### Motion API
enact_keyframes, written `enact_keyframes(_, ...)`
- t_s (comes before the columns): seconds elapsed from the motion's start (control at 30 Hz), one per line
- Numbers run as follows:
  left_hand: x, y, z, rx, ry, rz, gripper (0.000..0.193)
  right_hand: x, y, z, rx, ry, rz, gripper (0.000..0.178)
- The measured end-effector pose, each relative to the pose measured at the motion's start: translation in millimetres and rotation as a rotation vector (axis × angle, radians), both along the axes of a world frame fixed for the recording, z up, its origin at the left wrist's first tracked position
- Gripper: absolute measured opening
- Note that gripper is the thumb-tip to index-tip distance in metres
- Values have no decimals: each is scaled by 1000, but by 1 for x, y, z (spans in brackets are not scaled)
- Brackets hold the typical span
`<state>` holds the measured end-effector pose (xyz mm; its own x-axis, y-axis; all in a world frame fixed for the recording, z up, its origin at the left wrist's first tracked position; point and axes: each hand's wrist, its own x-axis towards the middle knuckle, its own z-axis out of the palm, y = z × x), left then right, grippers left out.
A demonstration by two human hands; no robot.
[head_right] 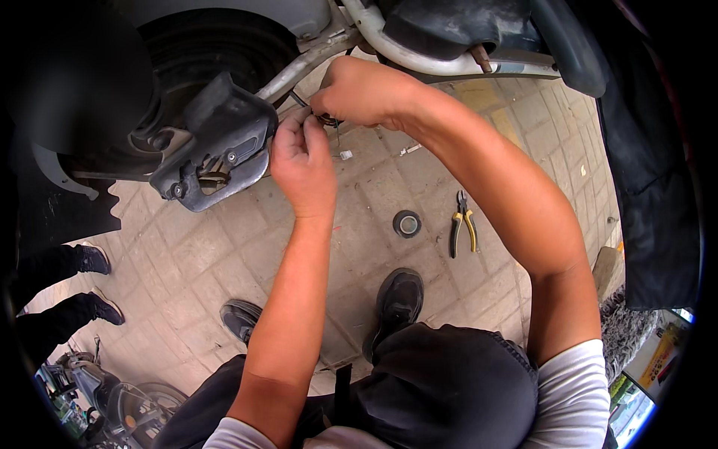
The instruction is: The person repairs wiring on an electric scooter by stripping wire ends, twisting them together, and wrapping the connection with electrical tape. The person also briefly interacts with a yellow charging kiosk while bystanders stand nearby.
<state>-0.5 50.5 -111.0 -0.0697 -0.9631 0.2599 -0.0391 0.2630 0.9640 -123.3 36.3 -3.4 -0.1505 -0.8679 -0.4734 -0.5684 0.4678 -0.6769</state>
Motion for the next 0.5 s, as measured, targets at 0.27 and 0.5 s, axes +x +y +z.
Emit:
enact_keyframes(0.27,3,-1,-7,59,163,-83,19,-2,3,-11,51,-303,-188,14)
enact_keyframes(0.5,3,-2,-10,25,54,-14,15,2,8,-14,9,-313,-231,14)
